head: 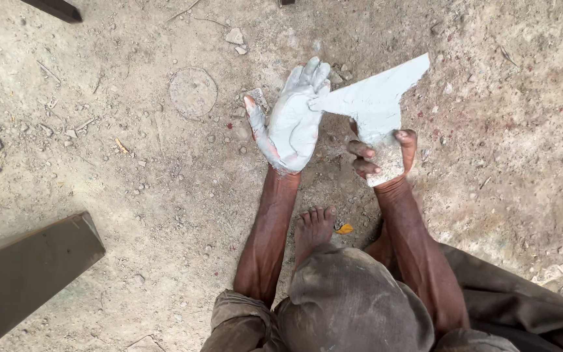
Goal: The person repeatedly scoops white putty from their left palm with a metal trowel and applies it to the edges and corners of a metal cabinet. They smooth the putty along the seams and edges, working on different sections of the cabinet throughout the clip.
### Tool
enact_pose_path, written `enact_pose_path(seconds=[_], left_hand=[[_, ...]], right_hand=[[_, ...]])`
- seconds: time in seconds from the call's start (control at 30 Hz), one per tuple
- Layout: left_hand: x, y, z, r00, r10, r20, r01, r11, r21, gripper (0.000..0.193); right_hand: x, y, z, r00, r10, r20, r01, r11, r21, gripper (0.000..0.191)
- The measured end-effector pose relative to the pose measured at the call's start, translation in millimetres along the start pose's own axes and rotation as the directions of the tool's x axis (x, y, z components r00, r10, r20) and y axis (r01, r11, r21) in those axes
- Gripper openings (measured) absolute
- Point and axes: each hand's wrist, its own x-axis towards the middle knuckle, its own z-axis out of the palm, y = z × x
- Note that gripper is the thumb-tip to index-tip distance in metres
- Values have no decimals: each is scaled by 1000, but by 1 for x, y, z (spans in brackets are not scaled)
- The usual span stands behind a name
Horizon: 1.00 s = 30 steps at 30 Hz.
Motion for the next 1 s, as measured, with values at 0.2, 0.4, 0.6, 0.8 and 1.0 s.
enact_pose_path(seconds=[0.2, 0.4, 0.6, 0.8, 1.0], left_hand=[[25, 13, -16, 976, -146, -163, 198, 904, 379, 107], [98, -20, -59, 751, 14, -660, 658, -111, 745, 117], [96, 26, -25, 920, -184, -346, 332, 835, 439, 102], [48, 41, -24, 901, -92, -424, 281, 867, 411, 76], [-8, 40, -41, 844, -22, -537, 256, 895, 366, 73]], right_hand=[[-31, -33, 31, 846, -345, -406, -138, 594, -792, 78], [-26, -5, 45, 885, -203, -418, -420, 38, -907, 74], [-20, -44, 28, 863, -197, -465, -344, 446, -826, 87], [22, -82, 8, 773, -599, -209, 187, 529, -827, 93], [108, -98, -41, 605, -527, 597, -71, -783, -618, 78]])
